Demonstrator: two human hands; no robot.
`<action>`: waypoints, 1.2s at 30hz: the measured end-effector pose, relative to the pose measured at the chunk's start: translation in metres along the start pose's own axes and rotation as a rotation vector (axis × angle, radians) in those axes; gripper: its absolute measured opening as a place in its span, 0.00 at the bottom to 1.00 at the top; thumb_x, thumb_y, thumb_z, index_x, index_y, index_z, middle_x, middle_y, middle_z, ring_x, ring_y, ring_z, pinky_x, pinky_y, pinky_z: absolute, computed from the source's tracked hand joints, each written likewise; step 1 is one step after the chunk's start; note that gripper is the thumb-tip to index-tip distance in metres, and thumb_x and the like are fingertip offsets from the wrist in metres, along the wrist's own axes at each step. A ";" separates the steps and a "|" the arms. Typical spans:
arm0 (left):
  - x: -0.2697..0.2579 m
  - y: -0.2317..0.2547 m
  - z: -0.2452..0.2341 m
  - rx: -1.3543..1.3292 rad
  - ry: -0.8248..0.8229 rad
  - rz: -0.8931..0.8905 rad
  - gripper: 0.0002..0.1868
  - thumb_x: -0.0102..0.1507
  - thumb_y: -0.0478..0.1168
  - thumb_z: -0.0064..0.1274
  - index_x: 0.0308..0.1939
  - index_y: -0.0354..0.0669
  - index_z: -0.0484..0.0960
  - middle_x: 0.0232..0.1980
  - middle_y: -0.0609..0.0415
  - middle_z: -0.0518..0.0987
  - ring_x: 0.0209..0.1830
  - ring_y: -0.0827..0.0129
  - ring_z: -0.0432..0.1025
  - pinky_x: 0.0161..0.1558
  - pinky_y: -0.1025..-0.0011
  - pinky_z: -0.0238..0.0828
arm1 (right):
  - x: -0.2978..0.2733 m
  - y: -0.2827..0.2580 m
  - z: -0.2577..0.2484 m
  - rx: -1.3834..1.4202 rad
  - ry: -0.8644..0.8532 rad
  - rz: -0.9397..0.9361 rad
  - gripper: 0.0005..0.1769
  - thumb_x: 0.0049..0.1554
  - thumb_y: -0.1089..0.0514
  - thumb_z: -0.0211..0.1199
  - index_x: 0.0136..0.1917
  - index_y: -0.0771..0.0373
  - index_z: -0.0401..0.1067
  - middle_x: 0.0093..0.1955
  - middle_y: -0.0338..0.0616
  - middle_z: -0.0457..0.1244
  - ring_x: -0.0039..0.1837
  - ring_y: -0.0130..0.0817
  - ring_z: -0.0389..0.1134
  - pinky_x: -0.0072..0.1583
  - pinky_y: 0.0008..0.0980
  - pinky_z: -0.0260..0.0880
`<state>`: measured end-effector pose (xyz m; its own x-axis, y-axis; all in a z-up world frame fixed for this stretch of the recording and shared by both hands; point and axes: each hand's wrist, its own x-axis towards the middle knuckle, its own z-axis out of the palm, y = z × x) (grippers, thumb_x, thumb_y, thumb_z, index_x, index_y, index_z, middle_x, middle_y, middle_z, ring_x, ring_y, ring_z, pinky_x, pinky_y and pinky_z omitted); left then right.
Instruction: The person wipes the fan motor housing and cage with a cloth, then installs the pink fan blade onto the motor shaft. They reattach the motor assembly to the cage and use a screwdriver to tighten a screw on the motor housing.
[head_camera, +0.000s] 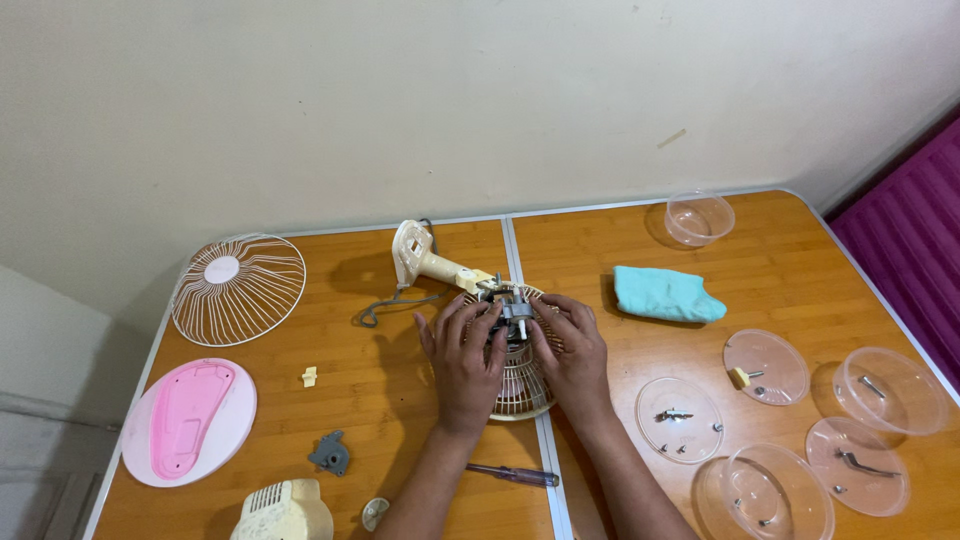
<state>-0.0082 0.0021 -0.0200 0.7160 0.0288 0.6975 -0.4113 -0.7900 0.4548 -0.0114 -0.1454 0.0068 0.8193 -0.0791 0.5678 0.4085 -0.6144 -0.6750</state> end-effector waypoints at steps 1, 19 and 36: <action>0.000 0.000 0.000 0.000 0.004 -0.002 0.15 0.65 0.44 0.58 0.56 0.53 0.82 0.57 0.58 0.76 0.69 0.59 0.65 0.78 0.35 0.33 | 0.000 -0.001 0.000 0.005 0.003 0.002 0.17 0.56 0.63 0.68 0.59 0.64 0.78 0.61 0.49 0.67 0.63 0.41 0.68 0.61 0.35 0.72; 0.007 0.002 0.003 -0.012 -0.035 -0.065 0.13 0.66 0.50 0.57 0.50 0.51 0.81 0.55 0.59 0.77 0.68 0.59 0.66 0.76 0.33 0.31 | 0.000 0.010 0.007 0.033 0.033 -0.012 0.15 0.57 0.64 0.67 0.58 0.65 0.78 0.59 0.49 0.68 0.63 0.43 0.68 0.62 0.37 0.71; 0.010 0.004 0.002 -0.007 -0.022 -0.087 0.12 0.66 0.50 0.58 0.49 0.51 0.81 0.52 0.58 0.79 0.65 0.59 0.68 0.76 0.31 0.30 | 0.001 0.013 0.009 0.014 0.002 0.026 0.15 0.58 0.63 0.65 0.59 0.65 0.77 0.59 0.49 0.69 0.62 0.42 0.69 0.61 0.37 0.71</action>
<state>-0.0019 -0.0025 -0.0125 0.7610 0.0836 0.6434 -0.3512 -0.7807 0.5168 -0.0019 -0.1459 -0.0056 0.8288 -0.0963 0.5512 0.3930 -0.6011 -0.6959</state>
